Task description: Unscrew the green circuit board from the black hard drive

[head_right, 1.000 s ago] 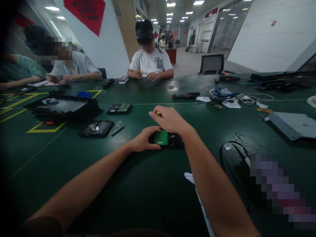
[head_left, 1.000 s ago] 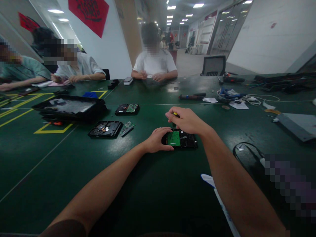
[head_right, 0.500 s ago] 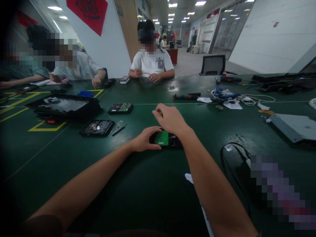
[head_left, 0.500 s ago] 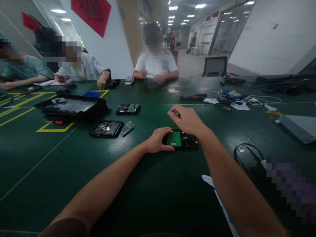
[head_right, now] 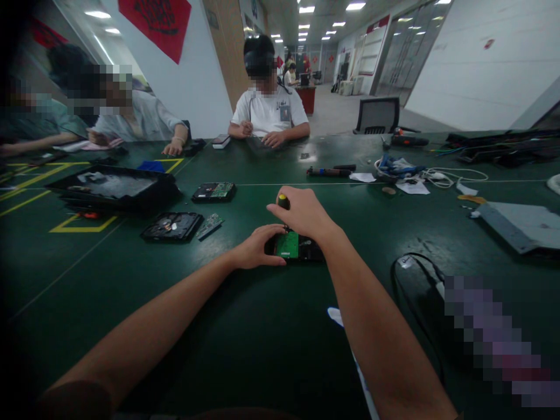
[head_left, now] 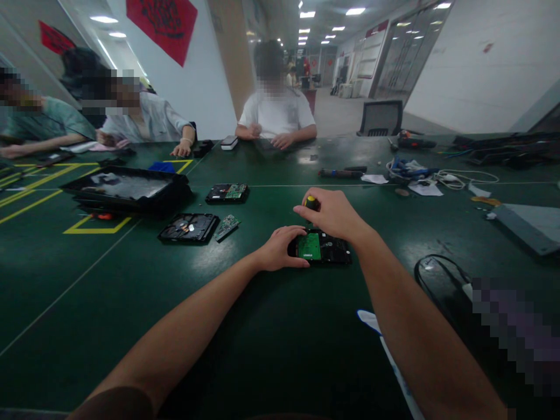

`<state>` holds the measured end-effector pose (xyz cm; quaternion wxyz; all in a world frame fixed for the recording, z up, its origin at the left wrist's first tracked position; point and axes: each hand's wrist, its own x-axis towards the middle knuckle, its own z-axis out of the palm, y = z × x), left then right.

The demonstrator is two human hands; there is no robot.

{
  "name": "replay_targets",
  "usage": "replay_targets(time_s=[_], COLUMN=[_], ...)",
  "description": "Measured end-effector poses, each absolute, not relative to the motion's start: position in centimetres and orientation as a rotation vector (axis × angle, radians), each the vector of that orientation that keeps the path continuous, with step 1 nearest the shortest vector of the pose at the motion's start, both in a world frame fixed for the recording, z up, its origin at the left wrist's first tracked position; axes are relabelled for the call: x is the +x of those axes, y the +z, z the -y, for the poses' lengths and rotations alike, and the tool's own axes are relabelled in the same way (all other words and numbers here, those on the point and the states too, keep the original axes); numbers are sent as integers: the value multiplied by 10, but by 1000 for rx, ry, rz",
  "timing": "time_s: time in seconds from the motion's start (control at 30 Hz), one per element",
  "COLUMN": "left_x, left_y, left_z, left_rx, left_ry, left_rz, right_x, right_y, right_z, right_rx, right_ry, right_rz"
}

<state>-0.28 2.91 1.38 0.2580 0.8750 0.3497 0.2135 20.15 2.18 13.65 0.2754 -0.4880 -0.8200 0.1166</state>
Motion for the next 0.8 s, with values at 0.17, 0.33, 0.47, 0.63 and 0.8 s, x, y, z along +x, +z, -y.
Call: replay_targets(time_s=[0.17,0.33,0.47,0.63,0.8], left_x=[-3,-3,-4,-5,-5], left_y=[15,14,13,14,15], left_z=[-29,-30,-32,-32,-31], left_rx=[2387,2411,2399,2389,2380], left_ry=[581,580,558,557,545], left_rz=[-935,-917,-918,-916,-921], right_x=[204,212,223,229,228], right_y=[143,158,172,189,202], right_z=[-17,-10,-4,8,18], right_rx=[-1286,-1283,-1251,-1086,-934], right_ry=[290,186,143,127,105], right_rz=[2144,1943,1736,1539,1447])
